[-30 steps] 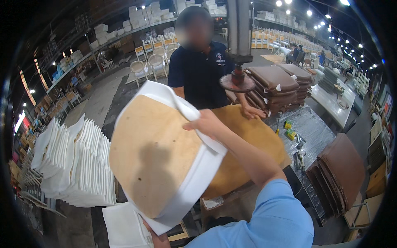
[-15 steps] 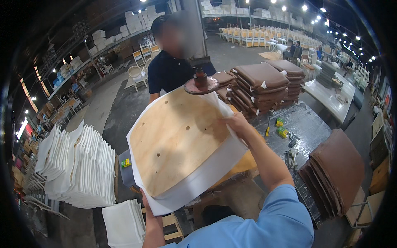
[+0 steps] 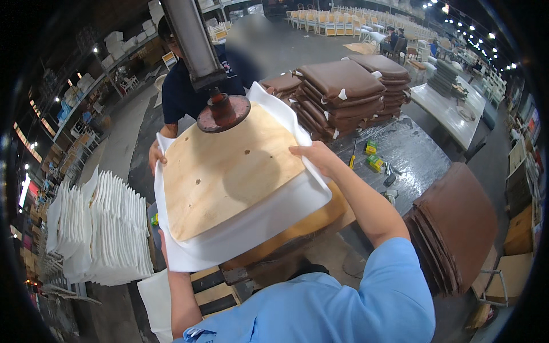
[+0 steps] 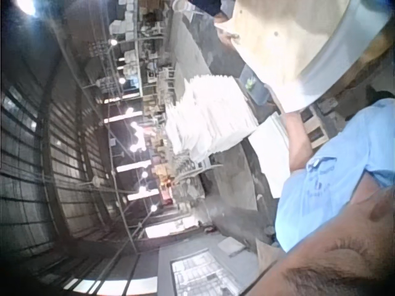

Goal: The person staples white foam and brown fabric onto a wooden chair seat base using a pneumatic staple gun while a coworker assists by holding the seat and pressing the material. The person repeatedly pulls material taut, fires staples along the edges, and flips the seat to work on different sides.

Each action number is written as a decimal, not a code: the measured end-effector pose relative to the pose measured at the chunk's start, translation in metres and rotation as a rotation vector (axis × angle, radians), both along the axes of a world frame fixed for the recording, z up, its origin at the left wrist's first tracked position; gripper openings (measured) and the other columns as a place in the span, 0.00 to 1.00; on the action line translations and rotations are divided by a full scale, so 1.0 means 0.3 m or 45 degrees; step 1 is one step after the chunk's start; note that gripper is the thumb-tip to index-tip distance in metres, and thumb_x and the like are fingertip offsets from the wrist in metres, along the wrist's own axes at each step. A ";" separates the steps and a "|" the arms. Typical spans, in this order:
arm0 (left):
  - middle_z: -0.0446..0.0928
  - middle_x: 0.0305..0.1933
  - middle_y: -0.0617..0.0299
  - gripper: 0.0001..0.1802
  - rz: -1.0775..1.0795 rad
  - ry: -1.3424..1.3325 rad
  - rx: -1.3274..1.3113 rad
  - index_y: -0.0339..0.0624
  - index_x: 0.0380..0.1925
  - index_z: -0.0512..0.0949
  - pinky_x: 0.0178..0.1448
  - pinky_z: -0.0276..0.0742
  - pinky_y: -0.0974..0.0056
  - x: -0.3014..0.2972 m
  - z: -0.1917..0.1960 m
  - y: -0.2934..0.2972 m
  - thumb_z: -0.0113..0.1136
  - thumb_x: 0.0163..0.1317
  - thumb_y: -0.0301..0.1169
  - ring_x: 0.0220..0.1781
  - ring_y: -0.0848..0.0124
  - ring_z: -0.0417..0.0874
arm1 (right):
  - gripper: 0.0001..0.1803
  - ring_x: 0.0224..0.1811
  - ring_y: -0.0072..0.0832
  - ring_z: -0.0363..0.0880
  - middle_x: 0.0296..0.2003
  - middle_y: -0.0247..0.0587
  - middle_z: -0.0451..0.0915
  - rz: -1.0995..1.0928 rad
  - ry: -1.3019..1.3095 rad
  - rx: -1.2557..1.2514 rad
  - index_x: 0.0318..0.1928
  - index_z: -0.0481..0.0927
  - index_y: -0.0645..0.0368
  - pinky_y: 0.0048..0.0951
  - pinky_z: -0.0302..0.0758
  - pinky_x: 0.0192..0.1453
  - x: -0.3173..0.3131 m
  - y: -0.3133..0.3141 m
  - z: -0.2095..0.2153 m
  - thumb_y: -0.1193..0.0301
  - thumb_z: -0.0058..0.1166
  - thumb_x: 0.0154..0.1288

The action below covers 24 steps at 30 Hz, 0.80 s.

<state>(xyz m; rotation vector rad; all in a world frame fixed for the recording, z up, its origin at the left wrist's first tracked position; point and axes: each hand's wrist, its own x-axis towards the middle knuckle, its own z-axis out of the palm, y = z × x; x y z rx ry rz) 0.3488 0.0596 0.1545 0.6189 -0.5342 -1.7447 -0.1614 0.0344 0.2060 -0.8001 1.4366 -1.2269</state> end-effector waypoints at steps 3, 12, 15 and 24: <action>0.72 0.84 0.46 0.43 -0.038 -0.021 -0.015 0.39 0.86 0.63 0.83 0.74 0.44 -0.084 0.023 -0.023 0.43 0.88 0.62 0.81 0.49 0.78 | 0.30 0.50 0.37 0.92 0.53 0.52 0.90 0.117 -0.115 0.146 0.67 0.82 0.74 0.41 0.89 0.53 -0.082 0.026 -0.043 0.65 0.73 0.74; 0.80 0.75 0.41 0.35 -0.025 -0.095 0.261 0.34 0.80 0.69 0.79 0.78 0.43 -0.150 -0.221 -0.049 0.43 0.90 0.51 0.74 0.48 0.84 | 0.40 0.70 0.41 0.83 0.71 0.51 0.80 0.297 -0.274 0.129 0.85 0.61 0.58 0.49 0.83 0.72 -0.176 0.088 -0.306 0.71 0.65 0.79; 0.81 0.75 0.42 0.36 -0.029 -0.170 0.287 0.34 0.80 0.69 0.79 0.79 0.43 -0.185 -0.279 -0.025 0.42 0.90 0.52 0.73 0.48 0.84 | 0.36 0.69 0.38 0.84 0.71 0.49 0.81 0.182 -0.171 0.188 0.84 0.63 0.59 0.46 0.83 0.72 -0.180 0.071 -0.394 0.67 0.61 0.84; 0.80 0.75 0.45 0.35 0.046 -0.281 0.421 0.38 0.81 0.68 0.76 0.82 0.45 -0.193 -0.387 -0.012 0.44 0.90 0.52 0.73 0.51 0.85 | 0.37 0.69 0.34 0.83 0.70 0.46 0.82 0.144 0.053 0.179 0.85 0.64 0.58 0.40 0.79 0.74 -0.164 0.080 -0.535 0.65 0.62 0.84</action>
